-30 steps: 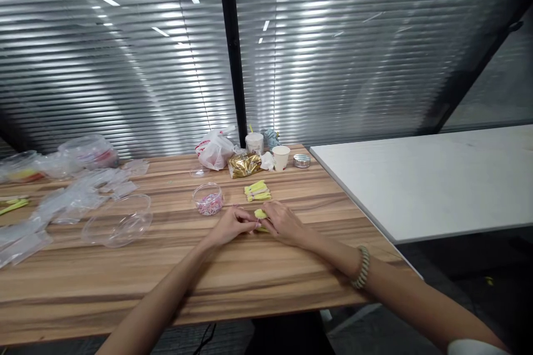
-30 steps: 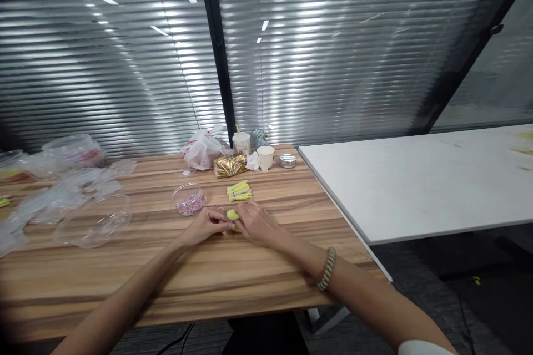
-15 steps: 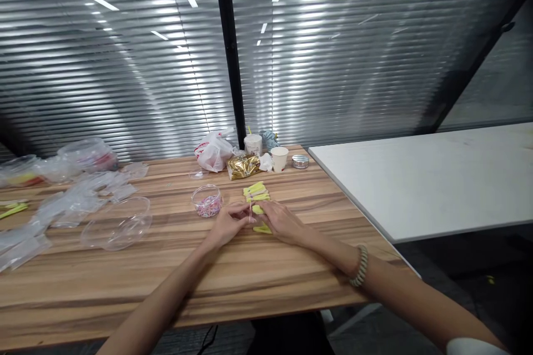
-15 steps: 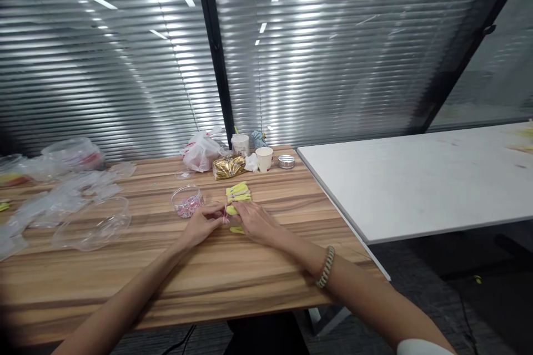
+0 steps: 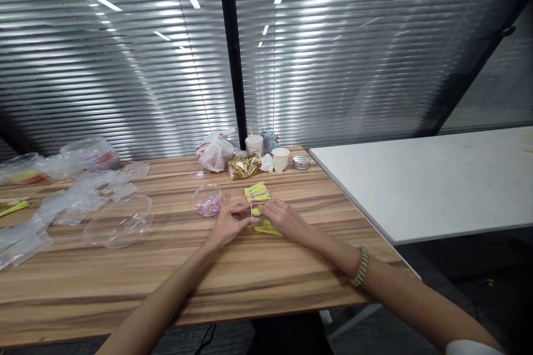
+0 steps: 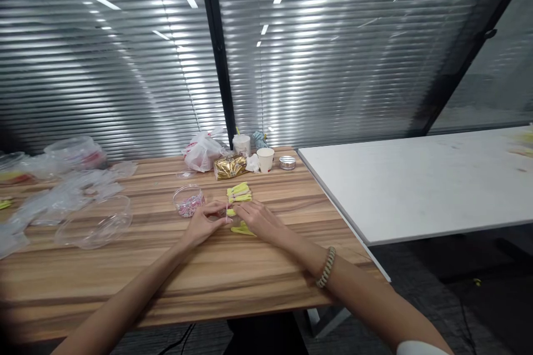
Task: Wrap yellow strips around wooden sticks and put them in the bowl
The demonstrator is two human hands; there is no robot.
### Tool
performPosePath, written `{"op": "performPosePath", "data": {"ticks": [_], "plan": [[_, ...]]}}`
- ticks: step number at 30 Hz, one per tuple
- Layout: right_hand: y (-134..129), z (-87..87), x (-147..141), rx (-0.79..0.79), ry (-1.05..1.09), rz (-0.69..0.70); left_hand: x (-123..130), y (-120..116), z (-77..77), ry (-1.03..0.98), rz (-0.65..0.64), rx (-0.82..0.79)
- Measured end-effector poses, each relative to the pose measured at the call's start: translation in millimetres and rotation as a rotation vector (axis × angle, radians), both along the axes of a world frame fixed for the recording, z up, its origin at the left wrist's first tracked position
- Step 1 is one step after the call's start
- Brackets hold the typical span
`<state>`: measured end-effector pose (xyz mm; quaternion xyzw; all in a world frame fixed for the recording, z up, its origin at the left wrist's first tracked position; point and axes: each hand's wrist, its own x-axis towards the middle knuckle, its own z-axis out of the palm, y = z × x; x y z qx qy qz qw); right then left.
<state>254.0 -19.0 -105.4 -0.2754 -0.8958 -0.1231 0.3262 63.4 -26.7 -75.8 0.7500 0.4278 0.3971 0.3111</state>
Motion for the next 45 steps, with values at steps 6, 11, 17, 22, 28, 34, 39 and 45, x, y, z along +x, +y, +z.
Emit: {"op": "performPosePath", "data": {"ticks": [6, 11, 17, 22, 28, 34, 39, 45], "plan": [[-2, 4.3, 2, 0.161, -0.097, -0.054, 2, 0, -2.6, 0.027, 0.018, 0.016], [-4, 8.5, 0, 0.223, -0.088, -0.054, 4, -2, -1.5, 0.039, 0.020, 0.050], [-6, 8.9, -4, 0.274, -0.007, -0.023, 5, -3, 2.4, 0.054, 0.020, 0.044], [-4, 1.8, -3, 0.188, 0.015, -0.055, 7, -2, 3.7, 0.072, -0.015, 0.034], [-2, -3.3, -4, 0.098, 0.079, -0.161, 11, -6, 4.1, 0.087, -0.045, -0.012], [-2, -1.8, -4, -0.055, 0.110, -0.278, 13, -14, 9.7, 0.056, -0.060, 0.140], [-4, 2.8, -5, -0.243, 0.129, -0.389, 15, -21, 13.2, 0.047, -0.182, 0.269], [-7, 1.4, -6, -0.183, 0.217, -0.333, 13, -14, 12.5, -0.142, -0.269, -0.234]]}}
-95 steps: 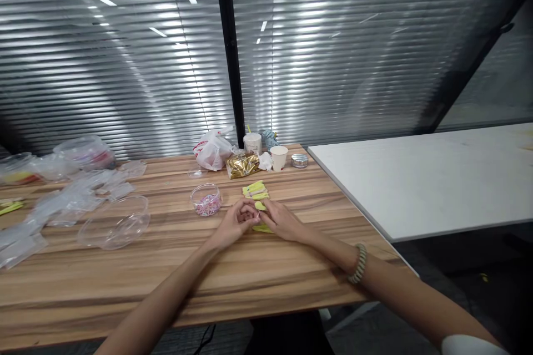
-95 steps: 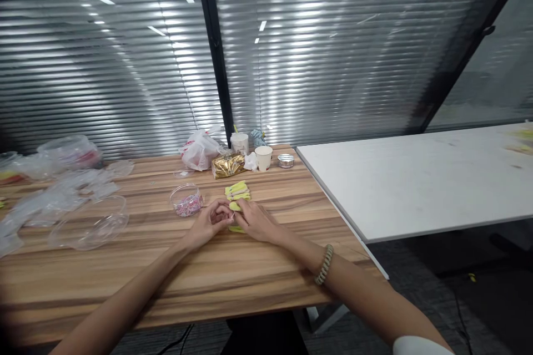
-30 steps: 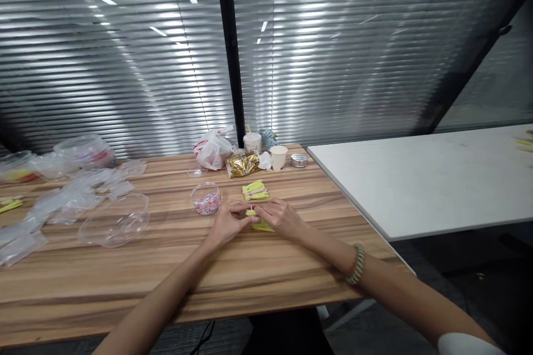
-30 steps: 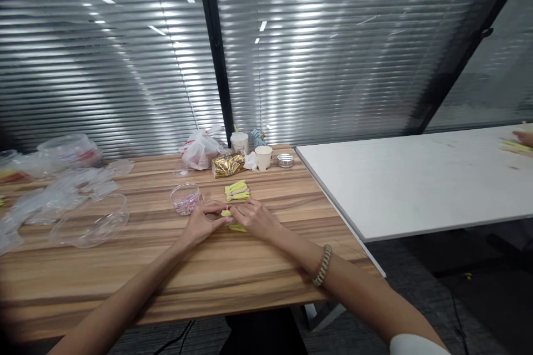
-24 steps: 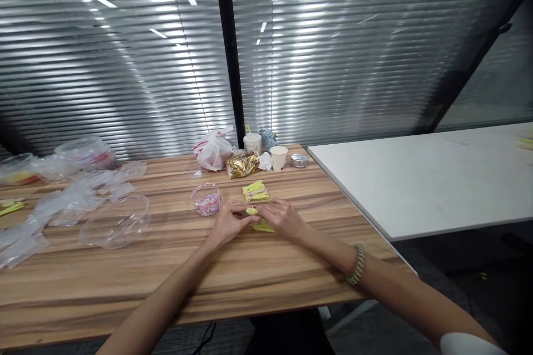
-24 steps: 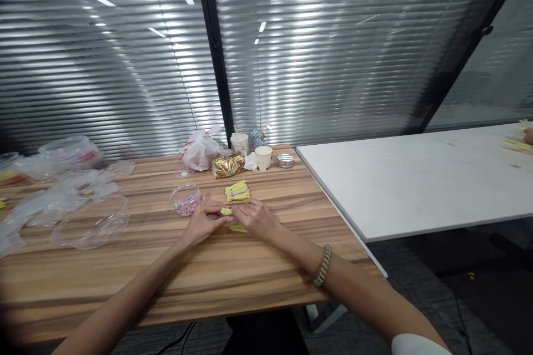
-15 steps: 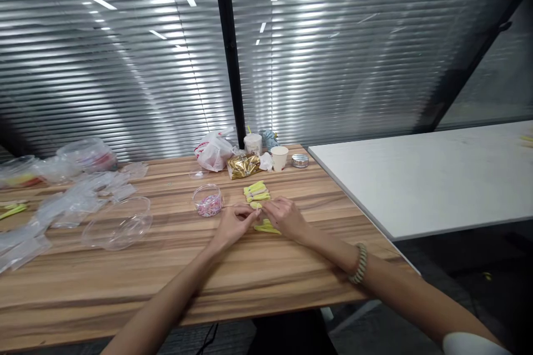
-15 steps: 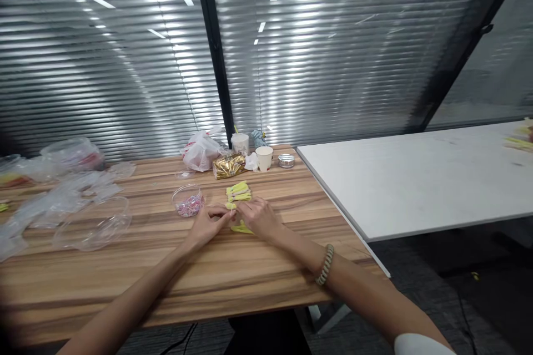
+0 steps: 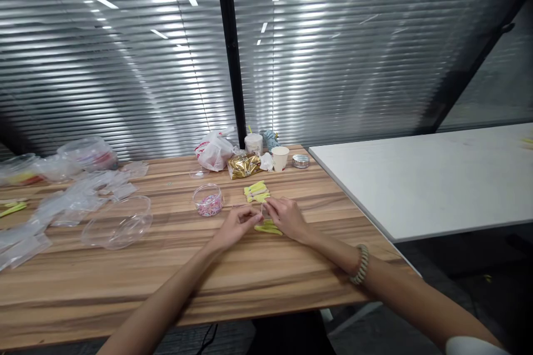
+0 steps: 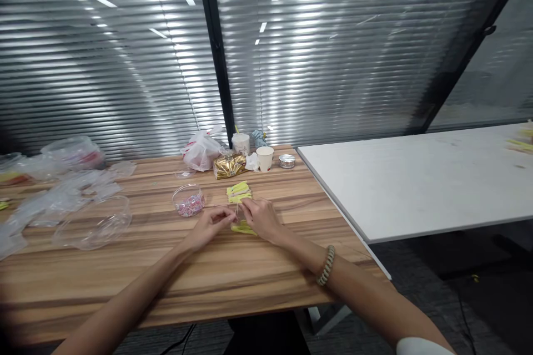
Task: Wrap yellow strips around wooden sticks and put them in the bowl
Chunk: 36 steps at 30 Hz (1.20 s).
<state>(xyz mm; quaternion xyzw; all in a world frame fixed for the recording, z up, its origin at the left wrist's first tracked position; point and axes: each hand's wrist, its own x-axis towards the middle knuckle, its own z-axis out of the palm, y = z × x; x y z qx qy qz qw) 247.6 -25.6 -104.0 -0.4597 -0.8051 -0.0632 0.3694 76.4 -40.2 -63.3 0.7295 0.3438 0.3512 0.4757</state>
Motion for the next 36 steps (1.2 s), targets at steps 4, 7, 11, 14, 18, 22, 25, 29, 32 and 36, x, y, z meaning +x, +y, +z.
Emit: {"op": "performPosePath", "data": {"ticks": [4, 7, 11, 14, 18, 22, 25, 29, 32, 36], "plan": [[1, -1.6, 1, 0.151, 0.060, 0.124, 0, 6, -7.5, -0.316, -0.011, -0.437], [4, -0.9, 5, 0.244, 0.019, 0.289, 0, 6, -13.0, -0.449, 0.000, -0.636], [10, 1.8, 12, 0.282, -0.223, 0.356, -4, 7, -17.0, -0.509, 0.065, -0.740], [13, 3.9, 16, 0.267, -0.349, 0.320, -7, 9, -17.8, -0.517, 0.091, -0.719], [12, 6.8, 18, 0.234, -0.430, 0.260, -9, 10, -14.5, -0.448, 0.118, -0.637], [7, 6.9, 15, 0.183, -0.448, 0.214, -10, 8, -10.1, -0.276, 0.125, -0.460], [5, 3.1, 11, 0.133, -0.401, 0.224, -10, 8, -10.6, -0.123, 0.113, -0.249], [7, -4.0, 8, 0.081, -0.239, 0.223, -9, 12, -15.2, -0.045, 0.121, -0.070], [10, -7.7, 7, 0.115, -0.156, 0.205, -8, 14, -17.6, -0.110, 0.200, -0.060], [12, -8.7, 6, 0.163, -0.119, 0.187, -8, 15, -17.8, -0.254, 0.294, -0.077]]}}
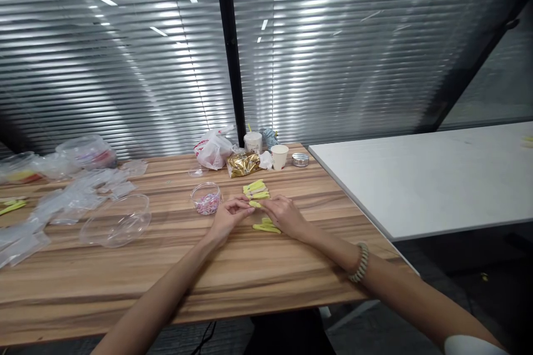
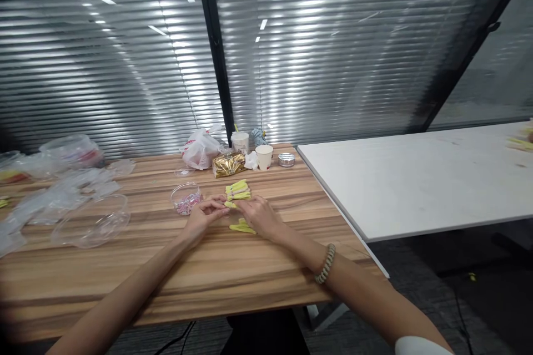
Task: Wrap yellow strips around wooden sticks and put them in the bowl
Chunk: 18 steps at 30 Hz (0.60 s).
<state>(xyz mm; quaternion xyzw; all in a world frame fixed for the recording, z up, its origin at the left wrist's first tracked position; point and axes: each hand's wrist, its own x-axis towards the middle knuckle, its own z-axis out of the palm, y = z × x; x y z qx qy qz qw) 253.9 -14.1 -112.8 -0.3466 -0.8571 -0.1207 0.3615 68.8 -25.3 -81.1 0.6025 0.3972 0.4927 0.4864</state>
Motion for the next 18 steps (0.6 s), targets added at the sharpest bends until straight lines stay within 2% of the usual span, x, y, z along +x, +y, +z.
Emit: {"op": "performPosePath", "data": {"ticks": [4, 9, 14, 18], "plan": [[0.1, 0.6, 0.4, 0.008, -0.003, 0.024, 0.8, -0.5, 0.7, -0.016, 0.009, -0.035], [-0.9, 2.2, -0.3, 0.014, -0.034, 0.089, 3.5, -2.8, 1.1, 0.093, -0.008, -0.028], [-0.6, 5.9, 1.8, 0.036, -0.049, 0.046, 0.6, 0.8, -3.8, 0.110, 0.023, -0.051], [1.1, 7.2, 5.2, 0.033, -0.160, 0.011, -2.1, 4.5, -4.9, 0.083, 0.081, -0.081]]}}
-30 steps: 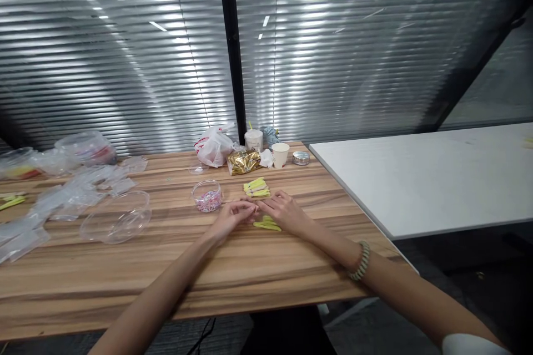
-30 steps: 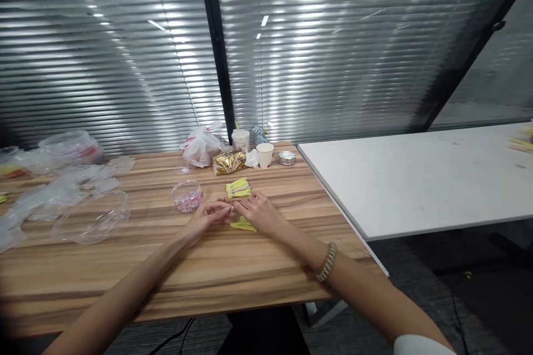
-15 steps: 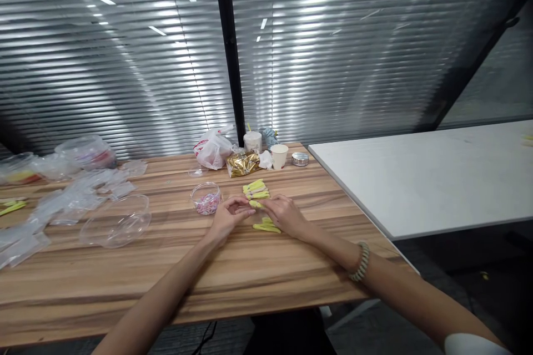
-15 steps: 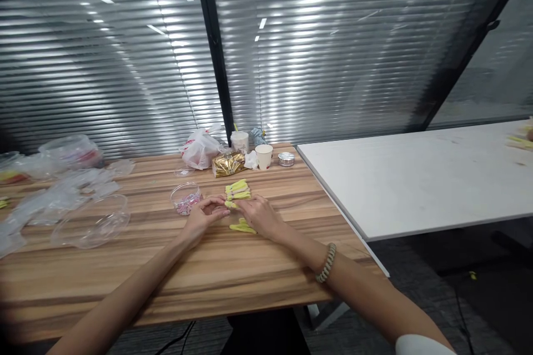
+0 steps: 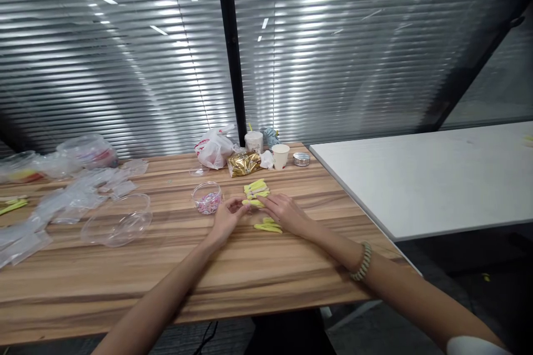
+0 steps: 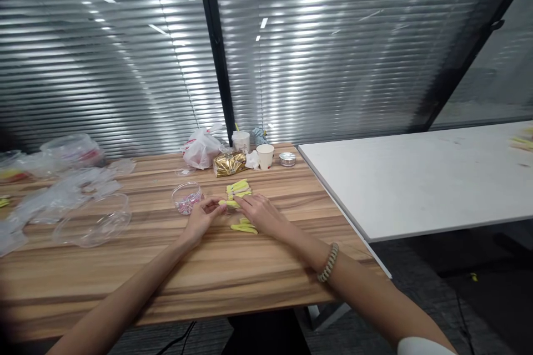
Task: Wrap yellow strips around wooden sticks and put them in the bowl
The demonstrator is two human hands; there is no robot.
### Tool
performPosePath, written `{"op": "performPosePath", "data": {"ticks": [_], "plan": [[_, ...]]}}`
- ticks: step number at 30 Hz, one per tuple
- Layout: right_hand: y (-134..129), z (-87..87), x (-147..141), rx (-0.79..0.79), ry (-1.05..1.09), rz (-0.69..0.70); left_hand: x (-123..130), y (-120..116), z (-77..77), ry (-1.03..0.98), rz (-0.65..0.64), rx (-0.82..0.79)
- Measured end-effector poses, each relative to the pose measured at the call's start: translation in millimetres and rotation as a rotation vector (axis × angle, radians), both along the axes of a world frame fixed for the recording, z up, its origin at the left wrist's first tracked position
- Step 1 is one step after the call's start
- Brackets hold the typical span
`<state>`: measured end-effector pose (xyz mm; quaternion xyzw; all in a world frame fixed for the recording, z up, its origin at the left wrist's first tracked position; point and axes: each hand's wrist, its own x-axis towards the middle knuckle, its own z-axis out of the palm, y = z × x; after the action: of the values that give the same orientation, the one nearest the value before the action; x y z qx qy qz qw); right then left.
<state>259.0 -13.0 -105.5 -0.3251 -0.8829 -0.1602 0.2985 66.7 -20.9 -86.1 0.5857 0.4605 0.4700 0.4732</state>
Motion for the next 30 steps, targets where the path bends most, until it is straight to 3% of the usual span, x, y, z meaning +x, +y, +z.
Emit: {"op": "performPosePath", "data": {"ticks": [7, 16, 20, 25, 30], "plan": [[5, -4.3, 2, -0.007, 0.009, 0.066, 1, -2, 5.5, 0.046, 0.064, -0.017], [20, -4.5, 8, -0.325, 0.515, -0.098, 1, -1, 2.2, 0.132, 0.065, 0.064], [39, -3.6, 6, -0.355, 0.586, -0.094, 3, -6, 4.2, 0.332, -0.062, 0.193], [59, -15.2, -2, -0.305, 0.468, -0.084, 6, -11, 2.8, 0.561, -0.300, 0.383], [57, -18.4, -2, -0.262, 0.346, -0.076, 4, -10, -2.2, 0.613, -0.379, 0.387]]}}
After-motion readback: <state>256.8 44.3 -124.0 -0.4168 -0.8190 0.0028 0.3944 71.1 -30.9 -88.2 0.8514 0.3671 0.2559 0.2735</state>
